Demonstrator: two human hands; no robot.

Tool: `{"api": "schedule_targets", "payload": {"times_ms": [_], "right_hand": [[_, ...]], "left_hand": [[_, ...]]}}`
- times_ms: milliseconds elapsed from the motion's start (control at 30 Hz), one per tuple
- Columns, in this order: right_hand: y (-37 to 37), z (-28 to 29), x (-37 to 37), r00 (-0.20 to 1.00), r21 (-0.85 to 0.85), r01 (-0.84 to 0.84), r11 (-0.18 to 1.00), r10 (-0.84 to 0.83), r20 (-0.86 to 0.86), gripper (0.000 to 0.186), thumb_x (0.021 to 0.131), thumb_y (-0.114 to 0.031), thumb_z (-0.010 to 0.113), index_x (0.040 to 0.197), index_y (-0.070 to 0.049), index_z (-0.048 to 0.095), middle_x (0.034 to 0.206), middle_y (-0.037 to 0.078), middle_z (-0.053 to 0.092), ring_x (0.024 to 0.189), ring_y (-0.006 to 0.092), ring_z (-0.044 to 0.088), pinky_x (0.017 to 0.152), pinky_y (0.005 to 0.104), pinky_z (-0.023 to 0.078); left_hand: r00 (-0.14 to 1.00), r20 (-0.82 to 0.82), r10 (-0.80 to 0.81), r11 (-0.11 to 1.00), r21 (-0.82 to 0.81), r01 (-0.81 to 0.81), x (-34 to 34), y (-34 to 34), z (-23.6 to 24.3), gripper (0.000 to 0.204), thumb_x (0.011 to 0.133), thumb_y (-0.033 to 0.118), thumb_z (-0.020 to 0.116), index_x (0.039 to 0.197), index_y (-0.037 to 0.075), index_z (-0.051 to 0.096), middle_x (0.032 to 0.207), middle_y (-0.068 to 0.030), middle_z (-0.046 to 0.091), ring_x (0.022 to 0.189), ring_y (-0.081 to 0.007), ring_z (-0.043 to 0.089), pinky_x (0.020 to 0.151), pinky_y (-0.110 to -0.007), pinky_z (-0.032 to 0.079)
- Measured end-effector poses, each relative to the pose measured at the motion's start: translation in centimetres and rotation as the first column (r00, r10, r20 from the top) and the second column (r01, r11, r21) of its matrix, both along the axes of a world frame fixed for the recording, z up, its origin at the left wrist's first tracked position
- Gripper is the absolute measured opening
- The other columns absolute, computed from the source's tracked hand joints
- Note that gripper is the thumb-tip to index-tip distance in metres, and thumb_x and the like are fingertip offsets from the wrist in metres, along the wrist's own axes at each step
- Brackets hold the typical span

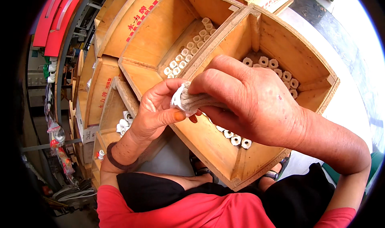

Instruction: The person repeatedly picks white plastic pipe fittings from a wooden crate and wipes them with a cloth. They handle each fitting individually, rubbing the exterior and interior surfaces, then place the cleaned items back into the crate.

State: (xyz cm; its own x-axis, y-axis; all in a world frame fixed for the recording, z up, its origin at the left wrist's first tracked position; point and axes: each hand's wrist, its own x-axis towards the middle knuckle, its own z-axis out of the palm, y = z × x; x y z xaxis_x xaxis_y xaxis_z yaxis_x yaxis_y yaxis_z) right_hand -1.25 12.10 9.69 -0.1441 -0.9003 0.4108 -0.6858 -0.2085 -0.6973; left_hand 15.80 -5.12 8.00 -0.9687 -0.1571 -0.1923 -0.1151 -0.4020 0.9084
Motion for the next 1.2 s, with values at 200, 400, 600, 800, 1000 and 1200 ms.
{"api": "schedule_targets", "payload": {"times_ms": [200,400,600,800,1000,1200], "right_hand": [[0.0,-0.7,-0.1,0.986,-0.011,-0.023,1.0,0.025,0.164,0.034,0.074,-0.009,0.078,0.103,-0.003,0.061,0.096,0.012,0.06,0.088,0.0284,0.063,0.071,0.0319,0.051],[0.4,-1.2,0.3,0.889,0.113,-0.066,0.991,0.007,0.457,0.026,0.085,-0.015,0.073,0.103,-0.002,0.06,0.091,0.006,0.062,0.082,0.0136,0.062,0.068,0.0257,0.05],[0.3,-0.2,0.4,0.637,0.392,-0.188,0.9,-0.192,0.746,0.024,0.09,-0.014,0.066,0.109,-0.002,0.056,0.084,0.003,0.062,0.075,0.007,0.061,0.056,0.0218,0.053],[0.3,-1.1,0.4,0.506,0.482,-0.261,0.837,-0.306,0.806,0.033,0.09,-0.024,0.067,0.112,-0.003,0.053,0.077,0.003,0.059,0.055,0.0089,0.058,0.038,0.0235,0.047],[0.2,0.8,0.2,0.519,0.615,-0.206,0.762,-0.448,0.728,0.034,0.09,-0.027,0.066,0.107,-0.001,0.053,0.071,0.002,0.058,0.048,0.0092,0.056,0.033,0.0244,0.042],[0.0,-1.4,-0.2,0.657,0.577,-0.116,0.808,-0.373,0.655,0.027,0.087,-0.02,0.065,0.099,0.002,0.056,0.067,0.004,0.059,0.05,0.0078,0.056,0.041,0.0249,0.044]], "left_hand": [[0.999,-0.052,0.006,0.986,-0.164,-0.014,0.0,-0.3,0.0,0.055,0.078,0.006,0.077,0.126,-0.002,0.051,0.115,-0.0109,0.06,0.103,-0.0206,0.061,0.089,-0.036,0.052],[0.993,-0.12,-0.021,0.919,-0.393,-0.028,-0.1,-0.4,0.0,0.049,0.074,-0.002,0.075,0.119,-0.002,0.056,0.119,-0.0111,0.053,0.115,-0.0201,0.052,0.101,-0.034,0.04],[0.972,-0.208,-0.106,0.621,-0.777,-0.099,-0.2,-0.9,0.0,0.046,0.072,-0.004,0.075,0.115,0.001,0.059,0.116,-0.0123,0.055,0.11,-0.0218,0.054,0.097,-0.034,0.042],[0.939,-0.318,-0.13,0.343,-0.903,-0.258,-0.6,-0.2,0.8,0.049,0.064,-0.007,0.076,0.11,0.006,0.063,0.108,-0.0123,0.059,0.1,-0.0252,0.059,0.087,-0.034,0.048],[0.917,-0.371,-0.148,0.221,-0.916,-0.335,-0.7,-0.6,0.9,0.055,0.062,-0.01,0.074,0.114,0.006,0.063,0.108,-0.0118,0.057,0.095,-0.0247,0.06,0.08,-0.033,0.051],[0.904,-0.353,-0.24,0.129,-0.935,-0.331,-0.9,0.0,0.9,0.055,0.061,-0.008,0.077,0.112,0.004,0.06,0.105,-0.0134,0.06,0.094,-0.0271,0.061,0.081,-0.034,0.05]]}}
